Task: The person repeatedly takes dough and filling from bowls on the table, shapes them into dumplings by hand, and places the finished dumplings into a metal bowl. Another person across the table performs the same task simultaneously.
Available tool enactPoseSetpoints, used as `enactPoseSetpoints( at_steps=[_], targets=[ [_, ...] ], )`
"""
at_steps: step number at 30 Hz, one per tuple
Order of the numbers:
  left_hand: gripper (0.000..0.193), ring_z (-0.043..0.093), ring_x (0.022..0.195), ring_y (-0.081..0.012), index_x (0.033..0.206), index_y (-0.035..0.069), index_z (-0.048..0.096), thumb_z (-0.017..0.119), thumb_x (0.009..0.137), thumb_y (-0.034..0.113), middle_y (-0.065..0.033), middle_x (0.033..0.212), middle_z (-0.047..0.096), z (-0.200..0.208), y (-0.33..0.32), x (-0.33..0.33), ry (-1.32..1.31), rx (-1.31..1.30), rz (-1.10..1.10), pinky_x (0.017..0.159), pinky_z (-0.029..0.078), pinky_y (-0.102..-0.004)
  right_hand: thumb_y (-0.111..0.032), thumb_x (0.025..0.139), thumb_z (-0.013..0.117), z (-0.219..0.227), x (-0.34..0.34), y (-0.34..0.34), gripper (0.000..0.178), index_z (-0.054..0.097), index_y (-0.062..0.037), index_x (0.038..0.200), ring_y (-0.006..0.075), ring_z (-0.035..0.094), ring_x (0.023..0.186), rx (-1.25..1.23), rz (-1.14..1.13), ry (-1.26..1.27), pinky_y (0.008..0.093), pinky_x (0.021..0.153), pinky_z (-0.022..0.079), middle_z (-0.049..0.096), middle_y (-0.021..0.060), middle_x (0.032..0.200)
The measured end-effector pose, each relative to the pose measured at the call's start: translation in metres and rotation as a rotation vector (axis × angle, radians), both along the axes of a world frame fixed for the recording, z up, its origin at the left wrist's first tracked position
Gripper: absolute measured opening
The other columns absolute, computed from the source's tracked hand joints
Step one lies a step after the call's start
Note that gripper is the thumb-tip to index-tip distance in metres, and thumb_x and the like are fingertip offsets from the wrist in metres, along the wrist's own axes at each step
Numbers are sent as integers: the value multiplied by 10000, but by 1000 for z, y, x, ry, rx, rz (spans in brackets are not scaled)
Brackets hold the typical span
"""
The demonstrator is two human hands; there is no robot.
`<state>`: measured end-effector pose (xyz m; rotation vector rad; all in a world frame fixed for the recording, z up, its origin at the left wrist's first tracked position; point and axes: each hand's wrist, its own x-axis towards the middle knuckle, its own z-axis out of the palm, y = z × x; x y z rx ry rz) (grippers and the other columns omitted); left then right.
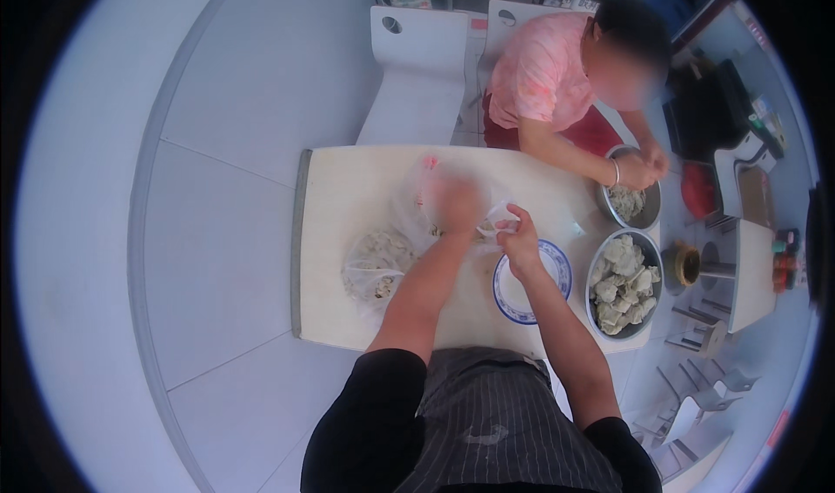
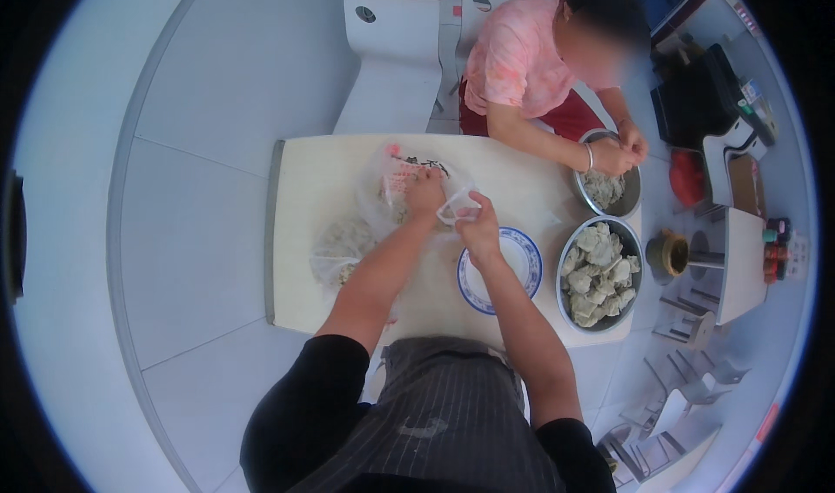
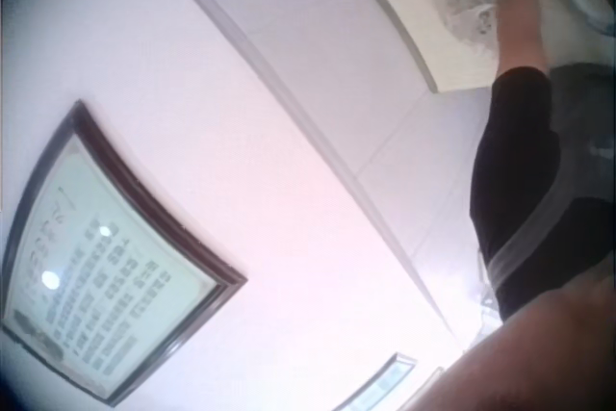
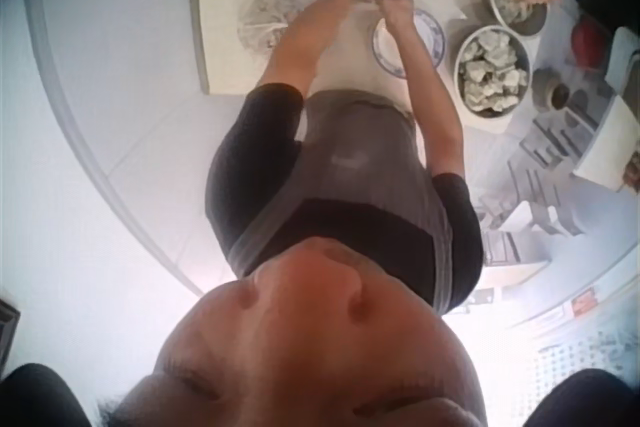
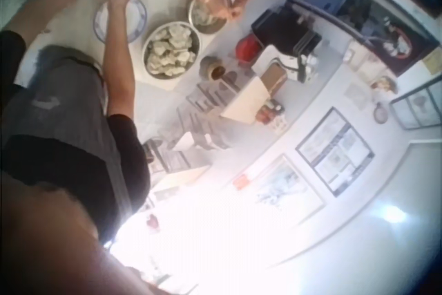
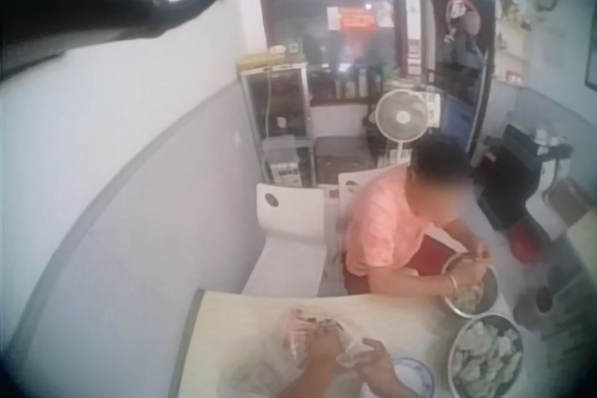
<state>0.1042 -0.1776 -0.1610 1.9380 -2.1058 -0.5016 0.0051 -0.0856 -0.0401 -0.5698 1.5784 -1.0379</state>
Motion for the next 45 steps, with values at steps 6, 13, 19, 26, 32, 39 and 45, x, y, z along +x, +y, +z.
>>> enactPoseSetpoints(
  at_steps=[6, 13, 19, 26, 32, 39, 45],
  targets=[
    [490, 604, 949, -329, 1053, 118, 576, 771, 608, 182, -126, 992, 636, -42, -13, 60, 310, -230, 10, 813, 480, -441, 121, 695, 550, -3, 9, 3, 629, 441, -69, 1285, 144, 547, 735, -24, -20, -101, 251, 570, 448, 557, 101, 992],
    [457, 622, 906, -335, 1014, 112, 581, 771, 600, 151, -141, 986, 637, 17, 2, 73, 452, -164, 66, 831, 490, -392, 101, 694, 561, -14, -1, 5, 613, 460, -76, 1272, 121, 526, 703, -22, -97, -158, 233, 534, 424, 559, 88, 977],
    [621, 484, 1159, -349, 1206, 177, 535, 762, 628, 160, -151, 1202, 542, 56, 1, 75, 108, 24, -221, 948, 422, -468, 89, 680, 579, -21, 5, 6, 527, 554, -57, 1186, 127, 537, 795, -110, -50, 15, 244, 644, 446, 572, 60, 1023],
    [737, 416, 1209, -409, 1326, 289, 434, 761, 674, 184, -180, 1327, 406, 51, -5, 50, 20, 156, -310, 988, 391, -511, 84, 677, 586, -4, 5, 9, 502, 578, -48, 1161, 127, 551, 800, -79, 24, 151, 249, 676, 452, 583, 63, 1048],
    [572, 495, 1127, -389, 1203, 177, 491, 749, 692, 168, -201, 1211, 476, 50, -23, 42, -126, 198, -222, 927, 438, -490, 89, 670, 557, 0, -2, 11, 482, 594, -34, 1134, 97, 521, 769, -70, 27, 146, 225, 619, 425, 577, 38, 1006],
    [630, 540, 1080, -390, 1244, 157, 462, 724, 673, 103, -197, 1275, 466, 20, -42, 93, 11, 173, -302, 899, 450, -490, 76, 674, 570, -17, 2, 11, 440, 615, -44, 1095, 115, 544, 789, -95, 36, 173, 237, 643, 440, 598, 43, 977],
    [809, 366, 1264, -416, 1326, 247, 450, 806, 601, 203, -145, 1428, 316, 44, -15, 72, -335, 326, -498, 993, 389, -547, 45, 674, 600, -23, -5, 14, 417, 626, -60, 1077, 153, 579, 855, -74, 39, 209, 260, 722, 465, 616, 60, 972]
  ],
)
